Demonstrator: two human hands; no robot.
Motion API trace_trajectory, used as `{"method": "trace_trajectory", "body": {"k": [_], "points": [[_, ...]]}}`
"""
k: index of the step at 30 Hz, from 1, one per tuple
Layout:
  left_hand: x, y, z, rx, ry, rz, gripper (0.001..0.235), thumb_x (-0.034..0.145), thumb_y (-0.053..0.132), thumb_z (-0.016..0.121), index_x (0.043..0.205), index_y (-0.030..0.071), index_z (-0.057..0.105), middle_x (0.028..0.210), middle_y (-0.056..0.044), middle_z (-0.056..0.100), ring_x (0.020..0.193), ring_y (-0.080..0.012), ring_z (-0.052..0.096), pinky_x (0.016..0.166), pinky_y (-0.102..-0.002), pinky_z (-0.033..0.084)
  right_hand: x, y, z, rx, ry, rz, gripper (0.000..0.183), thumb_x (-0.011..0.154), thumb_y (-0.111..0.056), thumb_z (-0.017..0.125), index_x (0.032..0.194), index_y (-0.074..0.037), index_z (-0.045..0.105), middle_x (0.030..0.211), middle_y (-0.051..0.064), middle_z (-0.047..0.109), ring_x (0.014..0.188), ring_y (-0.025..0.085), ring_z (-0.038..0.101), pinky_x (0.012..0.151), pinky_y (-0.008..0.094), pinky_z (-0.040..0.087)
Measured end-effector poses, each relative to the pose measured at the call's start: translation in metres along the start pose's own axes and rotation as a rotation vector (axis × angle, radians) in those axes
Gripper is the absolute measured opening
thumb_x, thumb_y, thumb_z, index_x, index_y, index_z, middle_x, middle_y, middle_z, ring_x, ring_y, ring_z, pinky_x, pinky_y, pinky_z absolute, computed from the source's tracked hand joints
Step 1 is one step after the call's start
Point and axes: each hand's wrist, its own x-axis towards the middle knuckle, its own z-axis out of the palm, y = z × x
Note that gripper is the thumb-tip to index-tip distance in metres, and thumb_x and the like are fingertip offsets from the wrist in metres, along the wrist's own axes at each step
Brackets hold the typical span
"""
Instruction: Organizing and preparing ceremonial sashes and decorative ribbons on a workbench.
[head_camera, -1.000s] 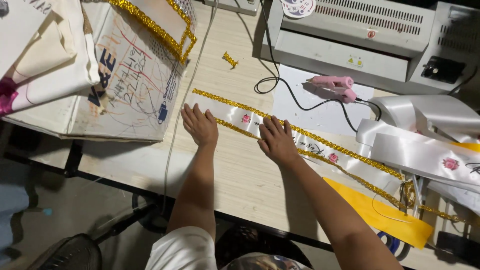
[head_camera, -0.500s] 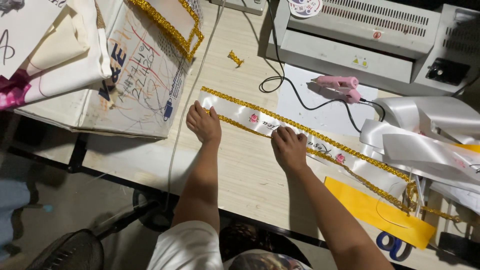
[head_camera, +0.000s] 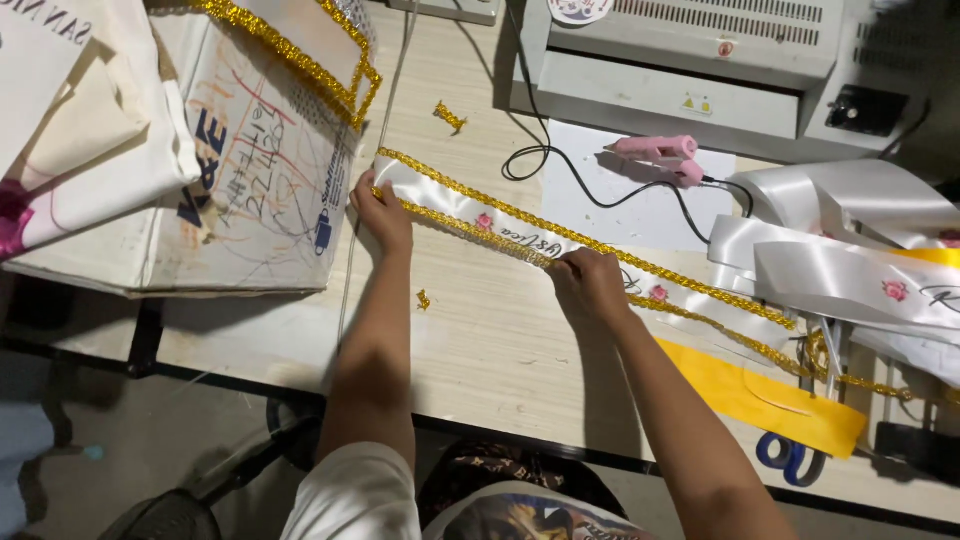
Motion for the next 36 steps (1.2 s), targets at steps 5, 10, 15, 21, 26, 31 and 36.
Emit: {"method": "trace_trajectory", "body": {"k": [5, 10, 15, 21, 26, 31, 36], "points": [[0.006, -0.001, 0.003, -0.168, -0.058, -0.21, 0.029, 0.098, 0.002, 0.067, 0.126, 0.003, 0.06, 0.124, -0.016, 0.054, 0.107, -0.0313, 0.063, 0.094, -0.039, 0.054, -0.001, 0.015, 0.0, 0.054, -0.065, -0.002, 0.019, 0.087, -0.025, 0.079, 0.096, -0.008, 0.077, 0.081, 0.012, 0.073, 0.062, 0.03, 0.066, 0.059, 0.041, 0.051], [-0.001, -0.014, -0.003, 0.021, -0.056, -0.051, 0.04, 0.091, -0.002, 0.07, 0.13, 0.002, 0.059, 0.129, -0.015, 0.05, 0.116, -0.0324, 0.058, 0.098, -0.038, 0.052, -0.009, 0.025, 0.003, -0.006, 0.022, -0.055, 0.023, 0.082, -0.026, 0.082, 0.095, -0.008, 0.077, 0.089, 0.011, 0.074, 0.068, 0.03, 0.069, 0.062, 0.041, 0.055], [-0.001, 0.025, -0.03, 0.181, -0.124, -0.046, 0.043, 0.095, 0.007, 0.073, 0.134, 0.004, 0.058, 0.139, -0.018, 0.041, 0.124, -0.0351, 0.05, 0.101, -0.039, 0.051, -0.014, 0.013, -0.002, -0.055, 0.013, -0.012, 0.021, 0.083, -0.026, 0.084, 0.094, -0.009, 0.077, 0.082, 0.01, 0.071, 0.07, 0.03, 0.067, 0.064, 0.042, 0.053], [-0.047, 0.048, -0.039, 0.506, -0.186, 0.232, 0.055, 0.093, 0.032, 0.076, 0.137, 0.007, 0.055, 0.154, -0.025, 0.033, 0.14, -0.0432, 0.037, 0.112, -0.06, 0.034, -0.03, -0.018, 0.011, -0.112, 0.199, -0.036, 0.019, 0.085, -0.021, 0.08, 0.095, -0.006, 0.075, 0.101, 0.012, 0.067, 0.095, 0.033, 0.059, 0.081, 0.045, 0.048], [-0.076, 0.045, -0.032, 0.534, -0.463, 0.377, 0.061, 0.102, 0.042, 0.065, 0.151, 0.009, 0.049, 0.161, -0.027, 0.031, 0.151, -0.0458, 0.026, 0.116, -0.07, 0.019, -0.042, -0.004, 0.028, -0.158, 0.277, -0.059, 0.014, 0.087, -0.019, 0.076, 0.097, -0.009, 0.076, 0.1, 0.009, 0.069, 0.097, 0.03, 0.06, 0.082, 0.047, 0.043], [-0.077, 0.03, -0.019, 0.641, -0.543, 0.297, 0.068, 0.105, 0.05, 0.05, 0.158, 0.008, 0.039, 0.167, -0.025, 0.023, 0.156, -0.0429, 0.016, 0.118, -0.072, 0.013, -0.046, 0.005, 0.007, -0.118, 0.024, 0.141, 0.015, 0.09, -0.026, 0.075, 0.089, -0.012, 0.078, 0.071, 0.006, 0.072, 0.07, 0.028, 0.067, 0.078, 0.047, 0.046], [-0.072, 0.031, -0.014, 0.661, -0.552, 0.279, 0.067, 0.107, 0.046, 0.048, 0.16, 0.007, 0.036, 0.169, -0.026, 0.018, 0.156, -0.0428, 0.013, 0.119, -0.071, 0.011, -0.066, 0.053, -0.008, -0.045, -0.004, 0.303, 0.022, 0.09, -0.033, 0.076, 0.093, -0.012, 0.079, 0.078, 0.01, 0.074, 0.064, 0.03, 0.07, 0.061, 0.041, 0.055]]}}
